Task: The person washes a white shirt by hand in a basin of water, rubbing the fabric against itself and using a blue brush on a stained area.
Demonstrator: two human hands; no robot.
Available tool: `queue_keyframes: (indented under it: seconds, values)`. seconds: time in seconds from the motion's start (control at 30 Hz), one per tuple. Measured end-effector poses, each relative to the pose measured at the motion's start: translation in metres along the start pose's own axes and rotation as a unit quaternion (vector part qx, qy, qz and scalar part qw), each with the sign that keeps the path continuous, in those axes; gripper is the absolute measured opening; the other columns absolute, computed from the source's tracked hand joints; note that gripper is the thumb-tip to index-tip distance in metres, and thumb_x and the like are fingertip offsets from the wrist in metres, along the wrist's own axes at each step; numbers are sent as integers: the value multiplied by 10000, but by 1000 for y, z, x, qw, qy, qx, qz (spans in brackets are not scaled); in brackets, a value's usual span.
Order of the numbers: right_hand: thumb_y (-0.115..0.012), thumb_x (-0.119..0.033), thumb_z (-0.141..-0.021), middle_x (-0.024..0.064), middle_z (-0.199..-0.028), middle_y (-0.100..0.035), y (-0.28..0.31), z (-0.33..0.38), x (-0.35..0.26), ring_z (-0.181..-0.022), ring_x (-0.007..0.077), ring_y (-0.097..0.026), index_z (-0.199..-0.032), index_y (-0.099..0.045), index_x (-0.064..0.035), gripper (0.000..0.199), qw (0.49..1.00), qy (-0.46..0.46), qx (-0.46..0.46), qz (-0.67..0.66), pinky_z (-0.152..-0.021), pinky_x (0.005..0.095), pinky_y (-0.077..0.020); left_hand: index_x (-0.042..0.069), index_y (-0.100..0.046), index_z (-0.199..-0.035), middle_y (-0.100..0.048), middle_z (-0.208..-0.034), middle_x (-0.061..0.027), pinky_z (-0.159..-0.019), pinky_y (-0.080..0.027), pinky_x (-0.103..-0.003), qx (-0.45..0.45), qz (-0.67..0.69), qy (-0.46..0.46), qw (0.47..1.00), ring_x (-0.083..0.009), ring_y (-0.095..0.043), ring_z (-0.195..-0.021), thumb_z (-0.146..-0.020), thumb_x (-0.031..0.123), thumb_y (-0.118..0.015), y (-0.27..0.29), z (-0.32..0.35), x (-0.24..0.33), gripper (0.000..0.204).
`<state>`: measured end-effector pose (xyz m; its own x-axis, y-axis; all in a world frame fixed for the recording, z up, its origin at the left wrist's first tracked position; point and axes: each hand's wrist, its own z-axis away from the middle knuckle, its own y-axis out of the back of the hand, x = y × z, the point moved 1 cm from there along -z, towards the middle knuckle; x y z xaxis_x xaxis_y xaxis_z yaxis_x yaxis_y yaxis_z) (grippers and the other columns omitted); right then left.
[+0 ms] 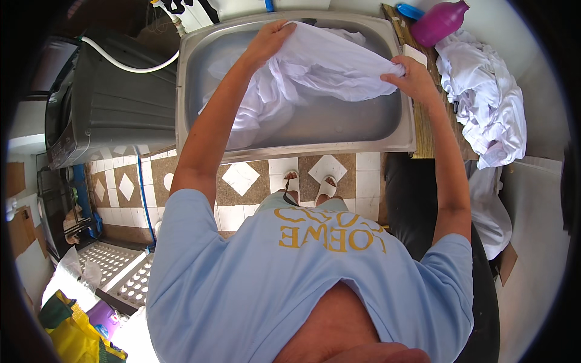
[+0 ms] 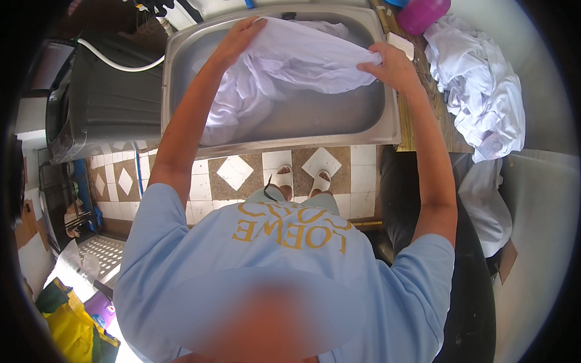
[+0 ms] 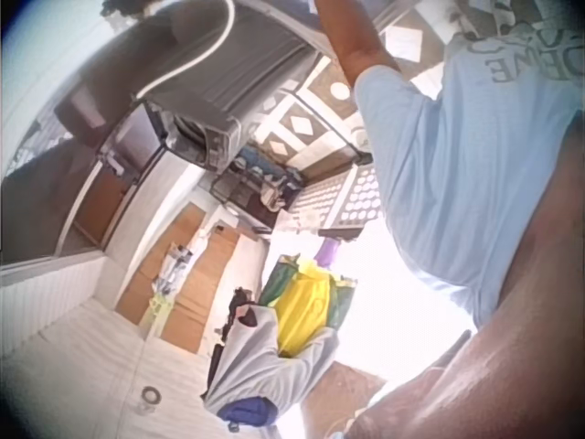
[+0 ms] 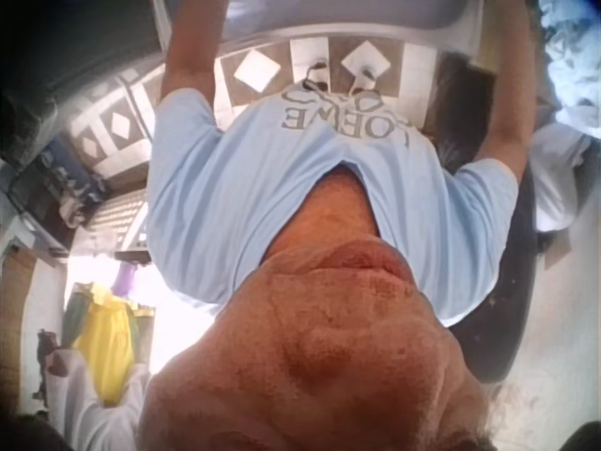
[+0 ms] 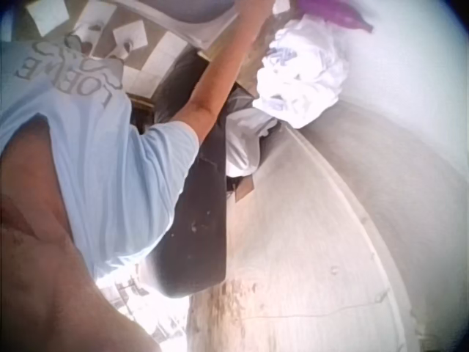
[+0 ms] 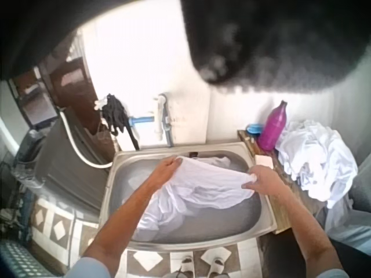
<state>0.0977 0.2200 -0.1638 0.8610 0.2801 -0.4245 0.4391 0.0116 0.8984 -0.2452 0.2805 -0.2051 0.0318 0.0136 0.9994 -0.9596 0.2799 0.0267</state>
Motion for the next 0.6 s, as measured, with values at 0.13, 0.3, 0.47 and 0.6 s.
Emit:
queue_keyframes:
  seconds: [0.13, 0.3, 0.47, 0.6]
  values:
    - [-693, -354, -795, 97, -928, -613, -34, -3, -4, -884, 302, -589, -1020, -666, -98, 342, 988, 51, 84, 117, -780, 378, -456, 3, -638, -1001, -660, -861, -88, -725, -469, -316, 8, -95, -33, 995, -178, -596, -785, -903, 334, -587, -25, 5, -33, 349]
    - [-646, -366, -824, 93, -1051, -582, -111, 8, -17, -972, 324, -546, -1047, -657, -147, 313, 989, -7, -4, 146, -833, 474, -428, 29, -635, -1019, -656, -938, -168, -790, -466, -382, -43, -299, -25, 953, -321, -615, -873, -880, 366, -602, -81, 28, -73, 366]
    - [-640, -353, -829, 116, -1037, -592, -146, 1, -10, -977, 325, -561, -1037, -660, -151, 291, 985, -32, -36, 164, -836, 478, -423, 60, -606, -1086, -640, -1061, -173, -862, -453, -422, -39, -383, -92, 918, -371, -592, -986, -863, 375, -610, -87, 26, -115, 386]
    - [-633, -355, -836, 106, -1071, -601, -111, -34, 34, -1020, 327, -565, -1018, -678, -151, 277, 978, 7, -184, -98, -880, 476, -415, 70, -563, -1153, -625, -1101, -150, -886, -453, -431, -14, -413, -100, 905, -367, -584, -1014, -810, 347, -674, -87, 44, -108, 454]
